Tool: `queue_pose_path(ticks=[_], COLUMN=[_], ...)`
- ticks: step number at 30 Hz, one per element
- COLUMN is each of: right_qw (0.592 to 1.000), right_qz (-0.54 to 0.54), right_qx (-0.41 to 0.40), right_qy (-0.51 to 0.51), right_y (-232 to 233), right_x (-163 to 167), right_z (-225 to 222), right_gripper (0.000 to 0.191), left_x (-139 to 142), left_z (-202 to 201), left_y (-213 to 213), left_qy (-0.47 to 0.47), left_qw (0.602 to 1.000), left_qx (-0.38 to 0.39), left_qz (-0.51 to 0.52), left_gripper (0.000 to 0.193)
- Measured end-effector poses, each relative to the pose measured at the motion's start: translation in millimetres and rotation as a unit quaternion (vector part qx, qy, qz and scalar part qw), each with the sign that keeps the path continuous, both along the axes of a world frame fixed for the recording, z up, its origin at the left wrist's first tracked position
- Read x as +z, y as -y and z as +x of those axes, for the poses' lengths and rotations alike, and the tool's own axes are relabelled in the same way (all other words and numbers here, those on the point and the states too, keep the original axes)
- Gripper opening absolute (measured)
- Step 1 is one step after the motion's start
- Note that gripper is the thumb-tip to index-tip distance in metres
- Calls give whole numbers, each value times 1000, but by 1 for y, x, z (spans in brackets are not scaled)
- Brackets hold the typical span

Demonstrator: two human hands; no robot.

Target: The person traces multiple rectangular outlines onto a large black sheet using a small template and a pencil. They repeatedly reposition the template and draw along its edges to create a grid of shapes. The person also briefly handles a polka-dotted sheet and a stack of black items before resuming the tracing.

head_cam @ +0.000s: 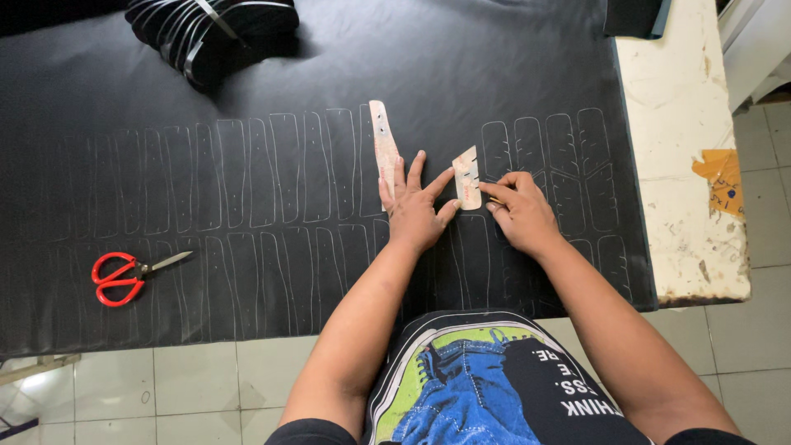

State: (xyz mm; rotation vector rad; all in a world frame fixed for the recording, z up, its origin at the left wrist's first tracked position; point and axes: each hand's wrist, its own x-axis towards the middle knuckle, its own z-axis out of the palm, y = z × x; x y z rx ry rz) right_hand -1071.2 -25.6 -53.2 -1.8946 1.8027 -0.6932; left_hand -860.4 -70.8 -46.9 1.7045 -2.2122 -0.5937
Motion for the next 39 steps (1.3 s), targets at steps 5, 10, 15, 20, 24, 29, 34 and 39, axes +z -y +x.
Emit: queue_pose_path(ticks=[5, 10, 15, 20, 24, 29, 34, 39], right_qw=[1000, 1000, 1000, 1000, 1000, 1000, 1000, 999], right_qz=[13, -4, -11, -30, -26, -22, -25, -42], right_qx=[-5, -3, -3, 5, 12, 10, 17, 24], right_qy=[-1, -4, -1, 5, -1, -1, -9, -7], right_y=[-2, -2, -3, -2, -1, -2, 0, -1], right_x=[4, 5, 3, 2, 2, 2, 3, -2], right_z=[1, 3, 3, 2, 1, 1, 0, 0], right_gripper=[36, 36, 35, 35, 35, 36, 38, 39], left_x=[-1, -1, -1, -1, -2, -3, 2, 9], left_z=[1, 1, 1, 1, 1, 1, -1, -11], left_y=[-2, -1, -1, 1, 0, 0, 1, -2], left_qy=[-5, 2, 0, 2, 2, 1, 1, 14], left_qw=[1000, 1000, 1000, 1000, 1000, 1000, 1000, 999], left_qx=[-7, -11, -10, -10, -9, -9, -8, -25], left_qz=[-6, -9, -10, -13, -15, -12, -6, -37], left_gripper=[57, 57, 56, 56, 56, 56, 56, 50])
